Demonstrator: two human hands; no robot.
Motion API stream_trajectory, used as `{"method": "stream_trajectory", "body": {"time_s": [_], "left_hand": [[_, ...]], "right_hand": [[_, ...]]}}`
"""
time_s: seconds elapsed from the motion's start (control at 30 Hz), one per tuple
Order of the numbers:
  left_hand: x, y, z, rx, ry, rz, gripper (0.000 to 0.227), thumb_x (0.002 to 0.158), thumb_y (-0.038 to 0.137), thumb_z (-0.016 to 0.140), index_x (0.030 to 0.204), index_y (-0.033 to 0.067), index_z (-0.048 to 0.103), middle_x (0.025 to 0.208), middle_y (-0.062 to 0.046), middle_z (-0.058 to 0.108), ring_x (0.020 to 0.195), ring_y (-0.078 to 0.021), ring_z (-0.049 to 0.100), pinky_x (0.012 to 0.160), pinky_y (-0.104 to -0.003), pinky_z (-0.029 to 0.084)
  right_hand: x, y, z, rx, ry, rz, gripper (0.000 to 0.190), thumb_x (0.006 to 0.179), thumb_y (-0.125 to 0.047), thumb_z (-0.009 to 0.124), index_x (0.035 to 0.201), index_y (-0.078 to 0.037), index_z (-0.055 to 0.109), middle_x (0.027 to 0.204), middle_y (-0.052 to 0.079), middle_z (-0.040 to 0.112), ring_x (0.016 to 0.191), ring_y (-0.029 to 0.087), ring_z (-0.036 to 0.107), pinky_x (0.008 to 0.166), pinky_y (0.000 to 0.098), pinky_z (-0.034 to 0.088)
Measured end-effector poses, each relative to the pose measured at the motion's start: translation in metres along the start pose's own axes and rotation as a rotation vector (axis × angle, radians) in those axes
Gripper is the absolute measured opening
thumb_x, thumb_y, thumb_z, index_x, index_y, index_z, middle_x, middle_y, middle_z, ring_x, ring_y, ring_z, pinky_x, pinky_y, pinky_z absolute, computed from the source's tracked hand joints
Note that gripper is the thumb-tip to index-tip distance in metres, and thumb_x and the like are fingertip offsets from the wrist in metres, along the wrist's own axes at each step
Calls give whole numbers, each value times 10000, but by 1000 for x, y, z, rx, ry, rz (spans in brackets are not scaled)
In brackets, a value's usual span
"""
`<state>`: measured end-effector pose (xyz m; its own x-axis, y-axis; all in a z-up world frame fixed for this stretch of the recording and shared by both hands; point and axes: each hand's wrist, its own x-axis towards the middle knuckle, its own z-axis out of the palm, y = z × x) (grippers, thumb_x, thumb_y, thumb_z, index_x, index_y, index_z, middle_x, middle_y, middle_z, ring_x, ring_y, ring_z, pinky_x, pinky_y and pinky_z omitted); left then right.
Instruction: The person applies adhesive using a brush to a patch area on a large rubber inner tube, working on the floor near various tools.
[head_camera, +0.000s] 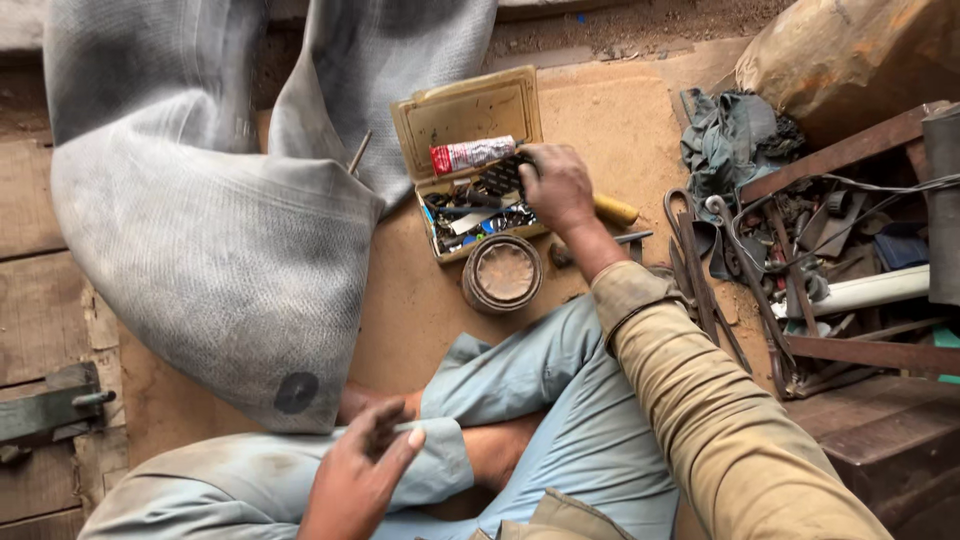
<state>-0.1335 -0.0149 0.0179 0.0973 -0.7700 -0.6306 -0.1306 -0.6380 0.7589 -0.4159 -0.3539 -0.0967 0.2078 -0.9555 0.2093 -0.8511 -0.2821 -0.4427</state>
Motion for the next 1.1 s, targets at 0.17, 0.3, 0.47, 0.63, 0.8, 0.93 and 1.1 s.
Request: {"method": "stream_trajectory", "body": {"time_s": [0.17, 0.3, 0.47, 0.63, 0.8, 0.93, 1.1], "left_hand": [[37, 54, 15, 203, 68, 87, 583, 837, 315, 766, 1304, -5, 627, 1210, -140, 764, 1102, -211, 754, 949, -329, 569], [43, 56, 28, 307, 34, -7, 660, 832, 357, 759, 1369, 23, 570, 1240, -138, 733, 1104, -229, 746, 946, -345, 581], [40, 48, 21, 430, 49, 29, 703, 827, 398, 757, 1380, 17, 548, 1238, -155, 725, 1149, -256, 712, 983, -378, 552], [42, 51, 22, 429, 28, 70, 700, 833, 407, 743, 1387, 30, 543, 1239, -148, 720, 1168, -264, 696, 1002, -390, 532], [41, 53, 20, 448, 8, 26, 708, 833, 395, 748, 1403, 41, 525, 1265, -147, 704, 1192, -261, 682, 1020, -394, 520], [40, 55, 22, 468, 26, 19, 698, 839, 400, 745, 1406, 55, 528, 1268, -138, 708, 1194, -263, 682, 1024, -397, 516], [41, 54, 21, 469, 61, 24, 686, 825, 397, 754, 1392, 68, 554, 1240, -129, 725, 1152, -271, 699, 992, -397, 530]], "right_hand": [[29, -26, 21, -197, -64, -228, 559, 844, -35, 575, 1397, -115, 588, 1409, 117, 606, 1339, 298, 473, 1126, 511, 295], [41, -32, 30, -296, -192, -220, 707, 713, 94, 506, 1391, -93, 576, 1392, 126, 611, 1334, 317, 497, 1099, 555, 310], [35, -37, 6, -309, -276, -183, 441, 930, 31, 537, 1343, -92, 634, 1327, 120, 638, 1238, 266, 569, 1074, 431, 428], [18, -39, -24, -112, -393, -128, 440, 874, -43, 632, 1308, -118, 652, 1342, 97, 621, 1283, 257, 532, 1132, 421, 378], [32, -15, -27, 207, -142, 273, 418, 979, -84, 560, 1395, -75, 603, 1489, 135, 540, 1442, 270, 456, 1230, 371, 335], [50, 12, -21, 887, -96, 672, 526, 1002, -364, 548, 1443, -98, 440, 1439, 110, 549, 1350, 252, 519, 1141, 407, 386], [41, 70, -37, 1035, -45, 748, 649, 1039, -576, 325, 1324, -85, 640, 1085, 176, 718, 1054, 213, 669, 879, 341, 416]]}}
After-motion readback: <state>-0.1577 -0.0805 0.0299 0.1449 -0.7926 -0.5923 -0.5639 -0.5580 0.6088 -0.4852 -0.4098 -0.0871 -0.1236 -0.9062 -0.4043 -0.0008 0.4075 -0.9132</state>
